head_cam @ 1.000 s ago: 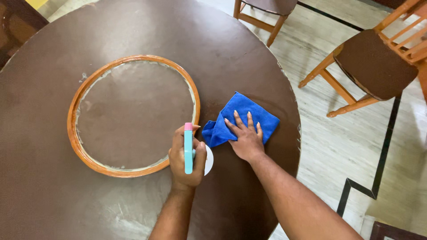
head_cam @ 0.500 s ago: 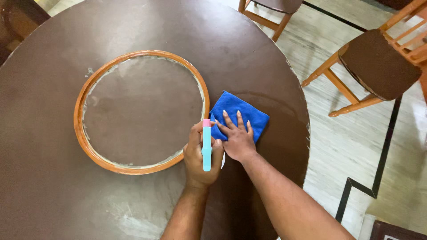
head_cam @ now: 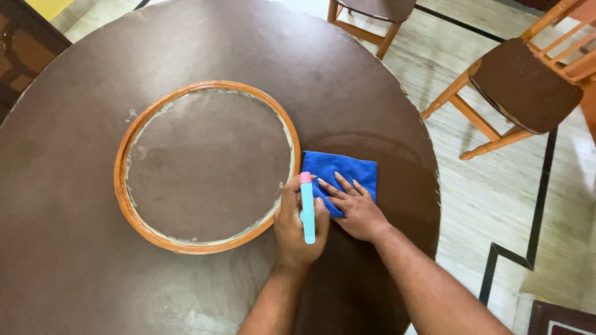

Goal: The person sprays a cleaning solution onto a blue cloth and wipes the seat of a wooden chair. They then move to a round table and wipe its surface with the same cloth.

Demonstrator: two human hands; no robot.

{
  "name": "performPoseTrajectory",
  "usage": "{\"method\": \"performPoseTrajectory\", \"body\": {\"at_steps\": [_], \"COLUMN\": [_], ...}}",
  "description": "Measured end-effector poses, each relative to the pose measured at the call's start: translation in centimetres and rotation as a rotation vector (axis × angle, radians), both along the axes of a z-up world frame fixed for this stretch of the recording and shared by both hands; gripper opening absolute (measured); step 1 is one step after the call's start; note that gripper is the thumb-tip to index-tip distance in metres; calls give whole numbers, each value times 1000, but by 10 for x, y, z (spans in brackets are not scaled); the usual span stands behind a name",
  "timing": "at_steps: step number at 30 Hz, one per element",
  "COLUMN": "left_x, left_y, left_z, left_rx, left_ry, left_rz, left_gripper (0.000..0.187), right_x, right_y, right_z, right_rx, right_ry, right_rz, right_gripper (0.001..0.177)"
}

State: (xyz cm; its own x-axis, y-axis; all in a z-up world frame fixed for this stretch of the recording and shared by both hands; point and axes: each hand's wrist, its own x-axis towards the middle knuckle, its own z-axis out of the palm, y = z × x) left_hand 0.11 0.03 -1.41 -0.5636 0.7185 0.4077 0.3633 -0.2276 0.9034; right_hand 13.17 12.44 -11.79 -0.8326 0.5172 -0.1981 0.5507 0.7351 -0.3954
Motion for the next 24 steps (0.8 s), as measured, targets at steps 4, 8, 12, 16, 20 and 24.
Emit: {"method": "performPoseTrajectory", "body": {"at_steps": [4, 8, 12, 16, 20, 24], "left_x": [0, 0, 2, 2, 2, 1], "left_y": [-1, 0, -2, -1, -1, -1], "left_z": [2, 3, 4, 4, 2, 2], "left_rx": [-34, -46, -66, -96, -126, -113], "left_ry": [-13, -17, -68, -40, -39, 40], "left_rz": [5, 9, -23, 6, 36, 61], "left_gripper": [37, 37, 38, 37, 37, 36], "right_x": [15, 31, 48, 62, 80, 97], "right_y": [9, 22, 35, 48, 61, 78], "right_z": [0, -4, -10, -20, -32, -45], "right_rx": [-15, -14, -4, -1, 27, 104], "right_ry": [-41, -29, -23, 13, 4, -2], "right_rz": [-45, -92, -220, -407, -498, -567], "right_gripper": [57, 61, 63, 59, 58, 59]}}
